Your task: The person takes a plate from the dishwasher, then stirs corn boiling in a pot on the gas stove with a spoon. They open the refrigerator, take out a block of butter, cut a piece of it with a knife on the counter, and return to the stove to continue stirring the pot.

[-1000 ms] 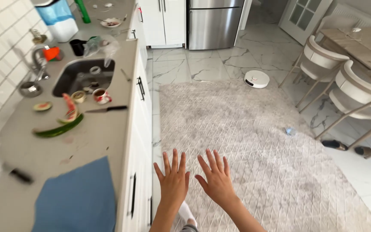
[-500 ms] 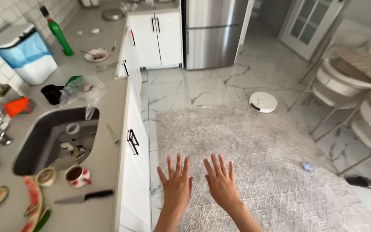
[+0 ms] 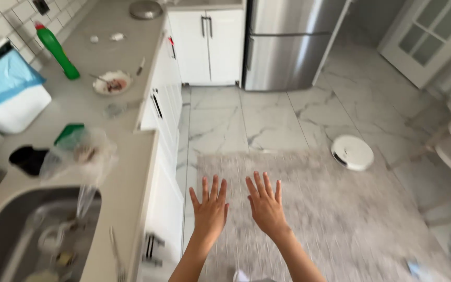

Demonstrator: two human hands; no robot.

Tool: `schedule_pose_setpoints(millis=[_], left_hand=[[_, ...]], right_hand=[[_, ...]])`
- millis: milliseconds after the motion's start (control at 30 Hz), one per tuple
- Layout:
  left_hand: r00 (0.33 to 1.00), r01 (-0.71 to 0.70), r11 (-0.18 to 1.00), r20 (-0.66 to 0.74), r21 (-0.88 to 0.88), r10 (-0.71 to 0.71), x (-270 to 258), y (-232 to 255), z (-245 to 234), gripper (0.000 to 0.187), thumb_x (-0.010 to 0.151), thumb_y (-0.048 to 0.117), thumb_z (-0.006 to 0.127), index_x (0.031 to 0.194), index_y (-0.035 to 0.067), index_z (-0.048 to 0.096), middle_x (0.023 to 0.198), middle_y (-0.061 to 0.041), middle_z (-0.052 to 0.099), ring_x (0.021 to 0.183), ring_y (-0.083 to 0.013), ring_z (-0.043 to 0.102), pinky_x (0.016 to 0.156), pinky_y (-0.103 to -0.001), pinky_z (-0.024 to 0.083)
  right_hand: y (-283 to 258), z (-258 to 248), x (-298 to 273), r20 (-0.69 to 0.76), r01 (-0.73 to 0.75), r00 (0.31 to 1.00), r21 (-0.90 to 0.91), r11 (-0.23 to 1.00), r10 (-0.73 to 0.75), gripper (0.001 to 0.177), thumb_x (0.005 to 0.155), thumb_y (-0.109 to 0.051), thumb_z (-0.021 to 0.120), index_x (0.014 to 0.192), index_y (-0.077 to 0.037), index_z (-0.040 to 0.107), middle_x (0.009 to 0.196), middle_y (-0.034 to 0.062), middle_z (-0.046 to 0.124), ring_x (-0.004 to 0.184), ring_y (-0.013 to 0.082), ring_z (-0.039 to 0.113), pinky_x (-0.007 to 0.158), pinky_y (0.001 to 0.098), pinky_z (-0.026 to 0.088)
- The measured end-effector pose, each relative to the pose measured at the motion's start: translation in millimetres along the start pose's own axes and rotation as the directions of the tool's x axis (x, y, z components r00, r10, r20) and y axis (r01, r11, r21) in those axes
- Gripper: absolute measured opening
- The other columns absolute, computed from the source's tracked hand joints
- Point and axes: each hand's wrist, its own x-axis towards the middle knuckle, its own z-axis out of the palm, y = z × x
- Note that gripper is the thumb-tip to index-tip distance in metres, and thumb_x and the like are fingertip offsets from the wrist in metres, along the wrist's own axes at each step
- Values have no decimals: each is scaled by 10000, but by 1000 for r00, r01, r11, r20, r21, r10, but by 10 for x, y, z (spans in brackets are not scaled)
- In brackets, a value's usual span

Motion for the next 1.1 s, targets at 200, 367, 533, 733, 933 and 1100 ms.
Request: schedule_pose_setpoints(millis=[200,367,533,733,933,1100], left_hand=[[989,102,994,-116,40,-96,1429,-850,93,730,900,249,678,1543,121,357,1640,-126,294,1528,-389,181,1157,-726,51],[976,156,983,-169,100,-138,2725,-1806,388,729,909,289,651,1543,105,343,1627,-118,300,1523,-397,180,1150,-739,60],[982,181,982,-58,45,-179,4071,-2644,690,748,894,295,647,1541,110,320,1631,-124,263,1520,-406,140,1134,-751,44],[995,46,998,-89,40,-42,5652,-3419,1054,739,926,291,641,1566,113,317,1641,-136,276,1525,-407,150,1142,-747,64],[997,25,999,-75,30,-23,7345,-4065,1563,811,886,307,689,1551,53,301,1643,-136,271,1515,-417,180,1140,-757,77],[996,85,991,-32,108,-82,8756,-4508,1864,862,850,342,745,1551,97,306,1626,-195,262,1499,-433,183,1119,-755,127]], right_hand=[[116,563,1856,-63,176,983,54,983,-173,579,1006,-234,523,1556,-155,359,1652,114,262,1541,327,163,1197,643,103],[241,1163,3422,-61,226,973,72,971,-222,580,1013,-229,529,1556,-125,356,1646,132,273,1544,346,161,1199,654,130],[511,1856,4763,-6,137,991,85,987,-137,598,991,-279,527,1547,-144,356,1635,136,270,1529,355,158,1181,660,124],[928,2452,6177,123,-7,992,3,1000,7,596,1007,-380,500,1547,-187,339,1632,143,238,1526,365,151,1179,661,103],[1584,3230,7712,31,-46,998,16,999,45,632,976,-348,544,1551,-183,341,1642,152,260,1520,376,190,1177,672,129],[2199,3837,9207,-52,19,999,27,999,-17,634,974,-326,577,1548,-165,362,1637,157,273,1518,386,210,1167,680,139]])
